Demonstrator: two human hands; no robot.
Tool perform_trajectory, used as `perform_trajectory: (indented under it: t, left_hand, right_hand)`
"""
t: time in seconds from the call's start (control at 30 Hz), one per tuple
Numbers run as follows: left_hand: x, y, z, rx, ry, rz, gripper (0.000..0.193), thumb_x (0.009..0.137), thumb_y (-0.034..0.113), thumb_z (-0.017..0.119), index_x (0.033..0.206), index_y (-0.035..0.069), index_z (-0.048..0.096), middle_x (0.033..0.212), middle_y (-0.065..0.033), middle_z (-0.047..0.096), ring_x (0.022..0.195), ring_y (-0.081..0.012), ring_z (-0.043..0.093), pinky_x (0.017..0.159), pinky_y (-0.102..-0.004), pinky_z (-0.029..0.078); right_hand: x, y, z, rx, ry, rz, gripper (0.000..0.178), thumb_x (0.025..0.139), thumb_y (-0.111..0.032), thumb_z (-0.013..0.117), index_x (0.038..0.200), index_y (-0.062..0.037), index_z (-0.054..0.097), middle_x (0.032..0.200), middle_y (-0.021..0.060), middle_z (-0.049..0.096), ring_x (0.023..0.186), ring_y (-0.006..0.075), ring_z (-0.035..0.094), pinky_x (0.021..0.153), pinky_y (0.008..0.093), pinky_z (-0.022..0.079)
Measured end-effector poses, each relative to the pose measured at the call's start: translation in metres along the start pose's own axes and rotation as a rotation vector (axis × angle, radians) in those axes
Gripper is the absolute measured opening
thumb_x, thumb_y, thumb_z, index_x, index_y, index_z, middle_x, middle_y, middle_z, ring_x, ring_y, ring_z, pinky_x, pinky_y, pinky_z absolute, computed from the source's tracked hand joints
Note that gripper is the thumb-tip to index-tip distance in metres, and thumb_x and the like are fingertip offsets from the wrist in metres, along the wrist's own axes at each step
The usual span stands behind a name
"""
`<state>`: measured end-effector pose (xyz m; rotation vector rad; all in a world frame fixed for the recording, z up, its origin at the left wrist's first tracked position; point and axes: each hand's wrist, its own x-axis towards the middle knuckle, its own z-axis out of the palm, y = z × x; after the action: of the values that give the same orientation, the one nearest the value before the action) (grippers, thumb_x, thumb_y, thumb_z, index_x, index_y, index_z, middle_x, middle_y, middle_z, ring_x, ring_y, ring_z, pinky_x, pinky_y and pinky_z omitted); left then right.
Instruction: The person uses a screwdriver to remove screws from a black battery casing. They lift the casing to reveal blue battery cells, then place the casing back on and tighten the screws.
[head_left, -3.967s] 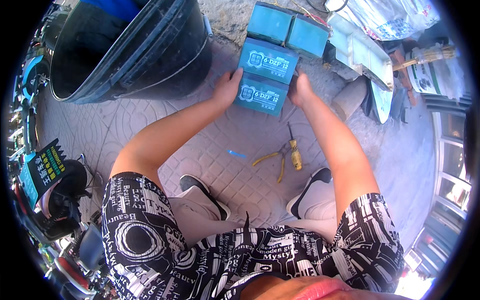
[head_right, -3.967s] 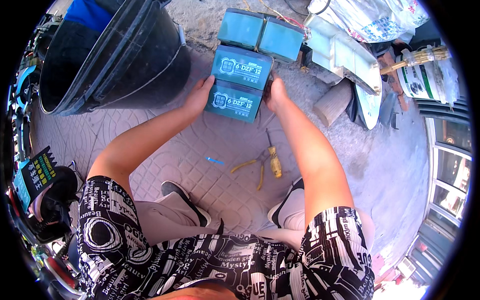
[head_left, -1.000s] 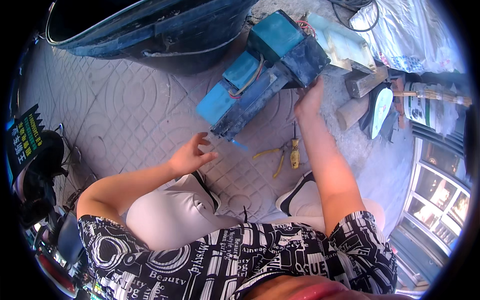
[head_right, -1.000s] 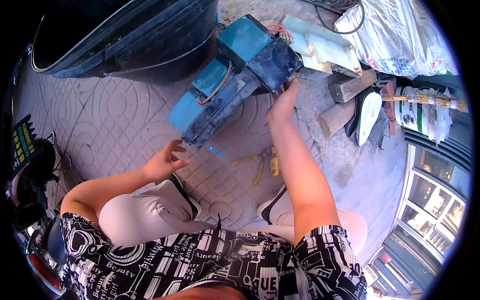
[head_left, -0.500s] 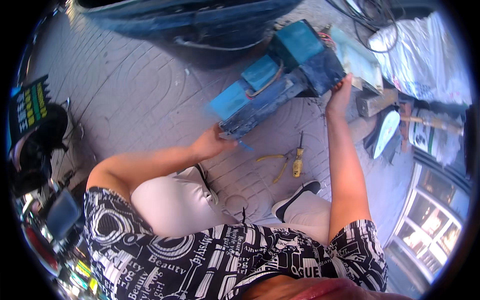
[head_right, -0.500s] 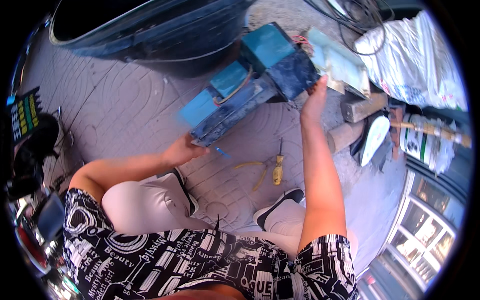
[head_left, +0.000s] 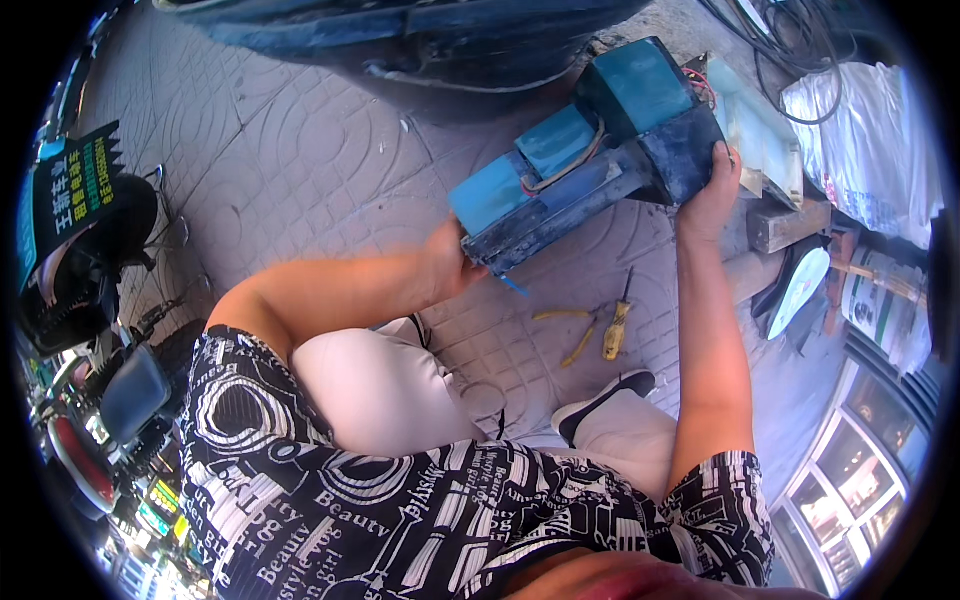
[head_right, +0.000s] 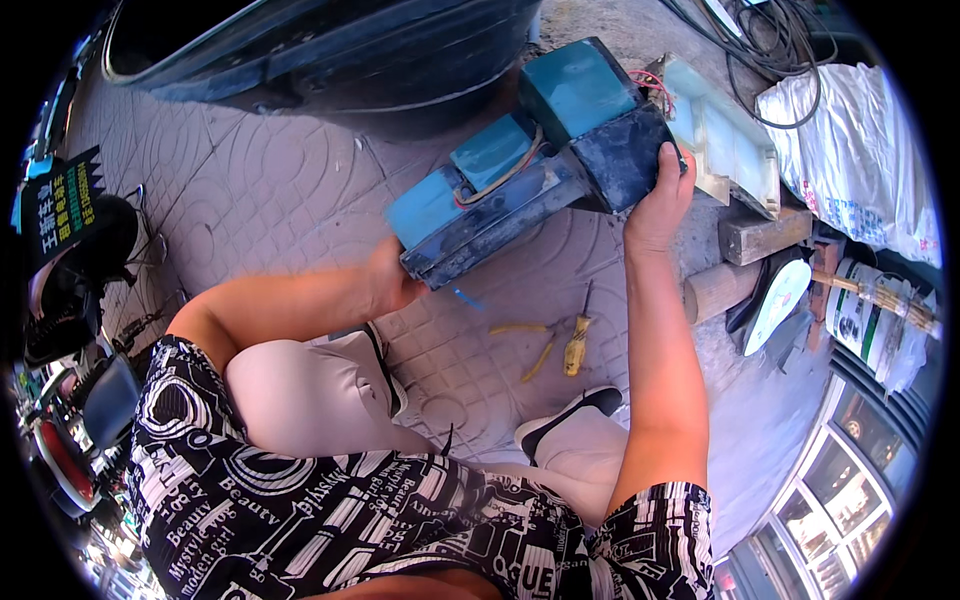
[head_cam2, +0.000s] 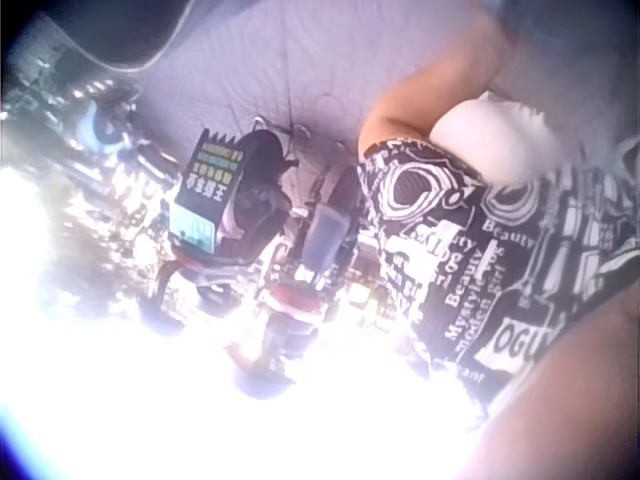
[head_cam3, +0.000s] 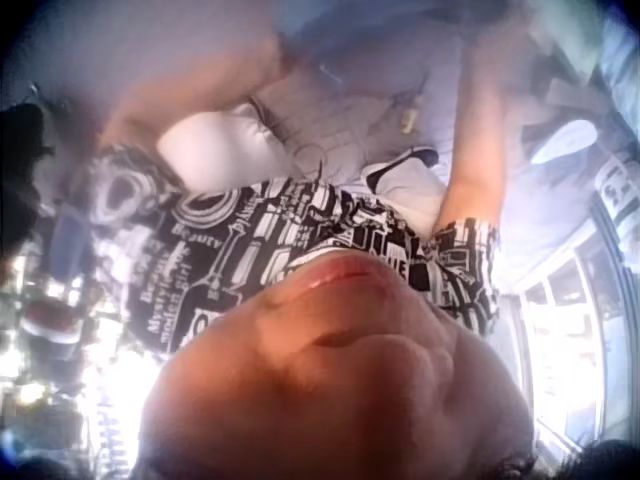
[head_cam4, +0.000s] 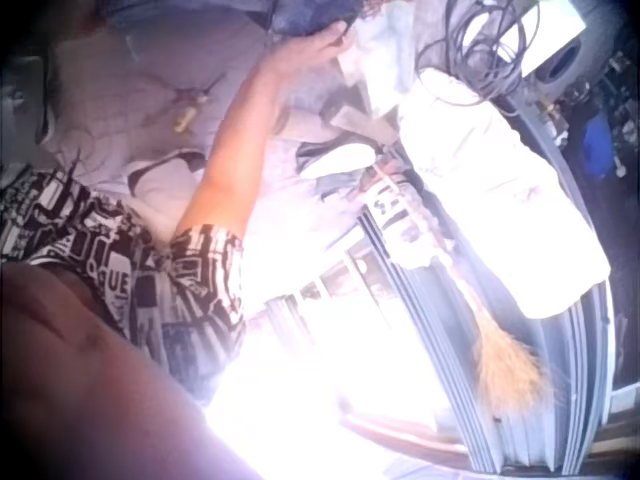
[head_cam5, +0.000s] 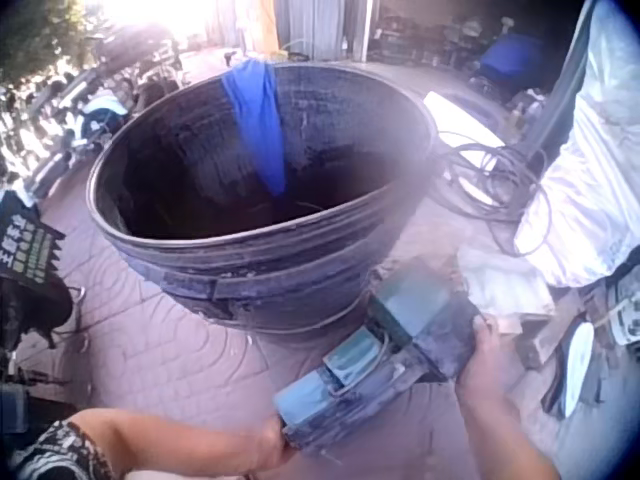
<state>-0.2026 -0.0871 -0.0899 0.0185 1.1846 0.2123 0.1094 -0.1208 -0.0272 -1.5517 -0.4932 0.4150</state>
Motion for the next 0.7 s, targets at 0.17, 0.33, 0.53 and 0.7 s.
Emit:
perform_trajectory:
  t: [0.17, 0.33, 0.53, 0.7]
  left_hand:
    - [-0.016, 0.002, -0.002, -0.073, 0.077, -0.095, 0.035, 0.096, 0.036, 0.042, 0.109, 0.009, 0.06, 0.105, -0.0084, 0.065, 0.095, -0.0232, 0.062, 0.084, -0.0404, 0.053]
    - [-0.031, 0.01, -0.004, -0.129, 0.024, -0.096, 0.029, 0.095, 0.027, 0.045, 0.116, 0.009, 0.056, 0.113, -0.0082, 0.061, 0.101, -0.0242, 0.06, 0.089, -0.044, 0.052]
    - [-0.049, 0.014, -0.011, 0.358, 0.098, 0.124, 0.03, 0.094, 0.023, 0.052, 0.12, 0.007, 0.054, 0.116, -0.0077, 0.06, 0.105, -0.0229, 0.059, 0.092, -0.0409, 0.049]
    - [-0.061, 0.001, -0.023, 0.956, -0.103, 0.441, 0.048, 0.084, 0.02, 0.071, 0.125, 0.003, 0.05, 0.121, -0.006, 0.057, 0.109, -0.0165, 0.053, 0.095, -0.0304, 0.042]
  right_hand:
    - [-0.009, -0.004, 0.018, 0.299, 0.051, 0.031, 0.031, 0.091, -0.027, 0.053, 0.11, -0.0025, 0.054, 0.094, 0.0032, 0.055, 0.086, 0.0108, 0.049, 0.081, 0.0248, 0.04]
    - [-0.004, -0.023, 0.044, 0.321, 0.071, 0.023, 0.025, 0.089, -0.022, 0.052, 0.104, -0.003, 0.057, 0.092, 0.0011, 0.053, 0.085, 0.0088, 0.045, 0.079, 0.0221, 0.037]
    - [0.007, -0.025, 0.047, 0.174, 0.126, -0.045, 0.03, 0.086, -0.028, 0.053, 0.105, -0.0068, 0.061, 0.1, 0.0047, 0.056, 0.094, 0.0162, 0.048, 0.09, 0.029, 0.035]
    - [0.01, -0.017, 0.05, -0.032, 0.204, -0.063, 0.035, 0.085, -0.037, 0.054, 0.106, -0.0097, 0.063, 0.109, 0.0094, 0.057, 0.104, 0.0247, 0.048, 0.098, 0.0368, 0.031]
